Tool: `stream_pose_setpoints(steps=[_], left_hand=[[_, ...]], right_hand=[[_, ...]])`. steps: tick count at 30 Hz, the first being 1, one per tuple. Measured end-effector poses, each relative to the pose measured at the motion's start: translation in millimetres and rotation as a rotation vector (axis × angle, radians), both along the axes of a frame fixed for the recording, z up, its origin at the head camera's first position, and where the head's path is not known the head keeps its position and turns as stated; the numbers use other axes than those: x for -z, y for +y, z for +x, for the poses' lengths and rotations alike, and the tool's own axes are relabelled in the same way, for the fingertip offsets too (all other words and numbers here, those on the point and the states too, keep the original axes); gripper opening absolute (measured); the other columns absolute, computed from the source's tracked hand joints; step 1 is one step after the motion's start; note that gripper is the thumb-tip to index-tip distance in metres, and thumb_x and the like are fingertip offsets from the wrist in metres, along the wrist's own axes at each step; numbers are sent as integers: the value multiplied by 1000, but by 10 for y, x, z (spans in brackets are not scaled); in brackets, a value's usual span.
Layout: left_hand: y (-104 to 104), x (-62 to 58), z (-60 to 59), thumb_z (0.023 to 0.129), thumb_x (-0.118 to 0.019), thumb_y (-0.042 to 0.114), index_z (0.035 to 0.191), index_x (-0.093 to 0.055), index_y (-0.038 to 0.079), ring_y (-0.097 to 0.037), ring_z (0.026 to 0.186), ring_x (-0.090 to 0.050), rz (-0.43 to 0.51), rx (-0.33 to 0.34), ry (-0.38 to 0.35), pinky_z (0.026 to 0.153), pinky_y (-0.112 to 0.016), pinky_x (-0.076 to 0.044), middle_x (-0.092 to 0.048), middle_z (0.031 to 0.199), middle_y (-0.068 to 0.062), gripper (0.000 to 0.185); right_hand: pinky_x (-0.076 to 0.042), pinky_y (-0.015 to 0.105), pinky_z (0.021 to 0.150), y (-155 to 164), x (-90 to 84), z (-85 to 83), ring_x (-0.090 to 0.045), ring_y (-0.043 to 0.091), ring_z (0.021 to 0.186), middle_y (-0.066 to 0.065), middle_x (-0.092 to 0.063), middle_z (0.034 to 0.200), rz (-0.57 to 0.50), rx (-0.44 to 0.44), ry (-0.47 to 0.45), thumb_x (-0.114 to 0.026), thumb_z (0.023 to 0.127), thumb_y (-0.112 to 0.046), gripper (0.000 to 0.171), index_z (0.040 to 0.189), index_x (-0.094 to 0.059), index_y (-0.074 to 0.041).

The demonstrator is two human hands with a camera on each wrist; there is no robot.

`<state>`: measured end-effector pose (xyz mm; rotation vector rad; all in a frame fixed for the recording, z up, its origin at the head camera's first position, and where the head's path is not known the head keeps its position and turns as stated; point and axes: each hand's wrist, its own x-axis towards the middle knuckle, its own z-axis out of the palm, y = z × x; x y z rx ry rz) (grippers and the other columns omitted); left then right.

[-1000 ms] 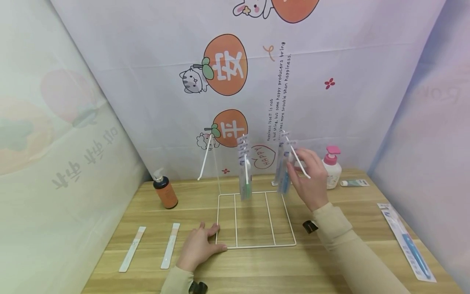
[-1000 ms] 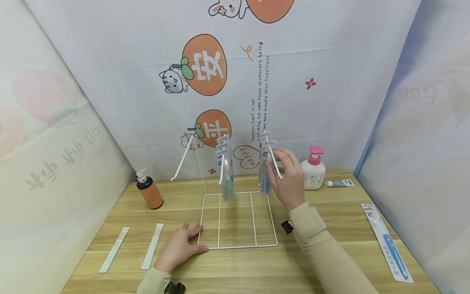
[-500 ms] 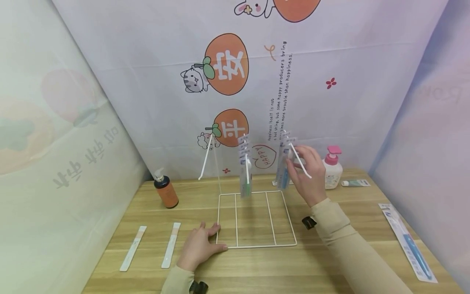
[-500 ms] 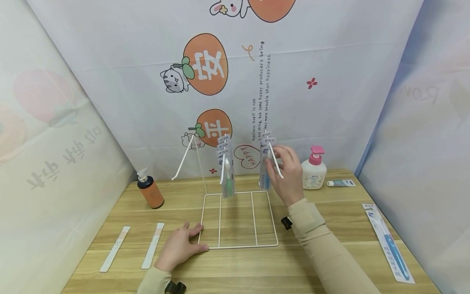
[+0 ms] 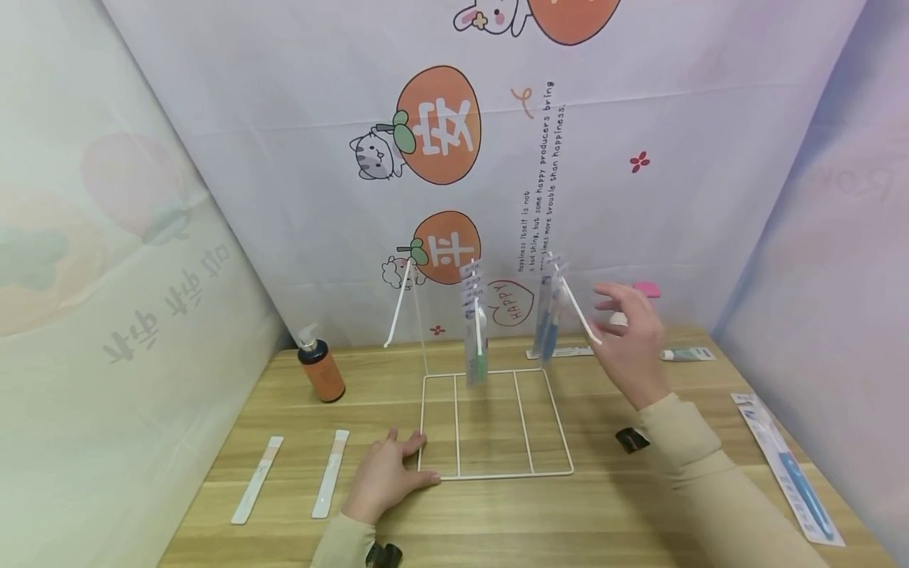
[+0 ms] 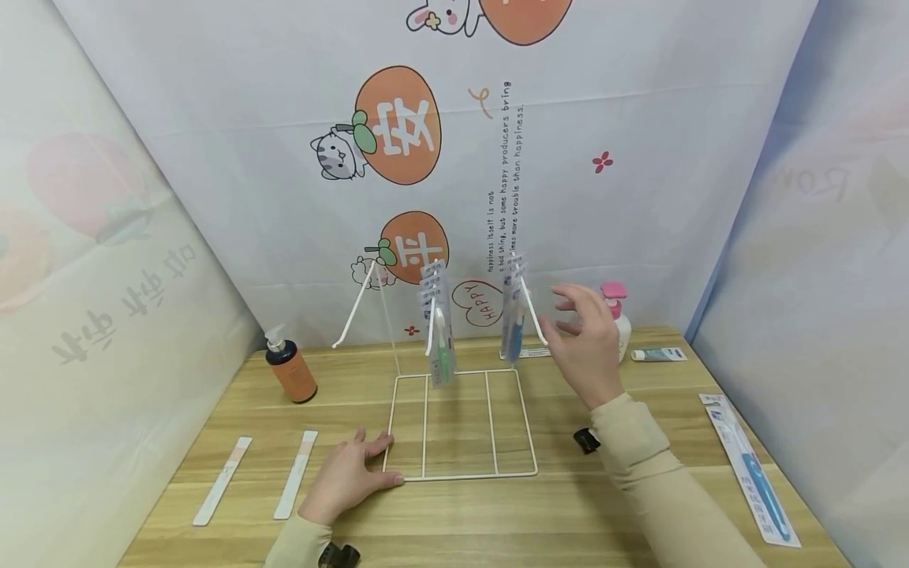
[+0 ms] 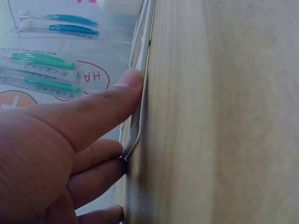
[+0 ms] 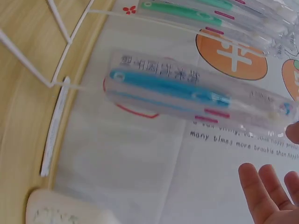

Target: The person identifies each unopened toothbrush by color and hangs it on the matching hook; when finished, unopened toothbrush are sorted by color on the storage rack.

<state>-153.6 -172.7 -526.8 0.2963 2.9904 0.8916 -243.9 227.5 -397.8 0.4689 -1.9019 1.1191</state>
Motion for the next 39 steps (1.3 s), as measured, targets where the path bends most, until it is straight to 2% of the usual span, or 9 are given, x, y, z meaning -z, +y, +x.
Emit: stream_pose_setpoints(steps=[6,12,15,19,23,27,29,31,39], left_hand=[[-6,11,-4,77,-94,54,139,-75,13,-63,138,-50,3,-6,-6,108,-74,-43,-65,148,-16,77],[-16,24,-8,78,-95,52,140,-74,13,-63,140,-49,18,-3,-10,110,-75,-41,-65,148,-15,76],[-25,26,-5,78,-94,53,140,-74,12,-62,140,-49,18,-2,-4,109,-75,-42,-65,148,-14,76],[-34,21,-1,78,-94,53,140,-74,13,-62,140,-49,15,-5,-3,110,-75,-42,-66,148,-13,76],[-34,7,1,77,-95,52,139,-75,12,-62,139,-50,13,0,4,108,-75,-43,-66,147,-14,76],[-24,-4,-3,78,-95,52,138,-75,13,-60,141,-49,16,4,8,109,-73,-44,-67,147,-12,75],[-18,-5,-5,78,-95,52,138,-75,13,-59,141,-49,16,4,8,109,-73,-44,-67,147,-11,75],[-15,-5,-5,78,-94,53,139,-75,13,-60,141,-49,14,-1,2,109,-73,-44,-66,147,-11,75],[-17,5,-7,78,-94,52,139,-75,14,-61,141,-49,14,-8,-4,109,-74,-44,-65,149,-12,75]], right_hand=[[-56,9,77,539,48,78,-67,3,102,10,-68,125,13,-6,-160,-86,82,15,55,134,-69,4],[-48,5,83,1435,140,218,-69,-8,93,-22,-71,117,148,50,-396,-88,90,-5,54,141,-70,-8],[-47,8,78,1904,181,320,-72,-6,87,-33,-68,109,242,33,-560,-87,94,-17,58,148,-65,-13],[-56,18,69,2437,359,413,-70,-6,89,-43,-56,120,330,-34,-738,-82,99,-23,61,152,-59,-7],[-58,24,67,2825,648,448,-69,-2,90,-15,-69,131,416,10,-807,-84,97,-26,63,149,-60,0],[-63,47,72,3101,897,448,-75,42,95,43,-61,134,493,54,-883,-84,97,-30,71,147,-55,10],[-60,63,77,3201,1005,439,-66,64,103,50,-55,134,510,45,-929,-84,96,-31,76,147,-51,15],[-54,73,81,3270,1098,430,-59,71,112,52,-53,134,506,31,-981,-85,96,-32,80,148,-48,15],[-45,76,88,3327,1320,373,-58,68,116,45,-62,128,518,38,-997,-85,95,-35,72,145,-57,9]])
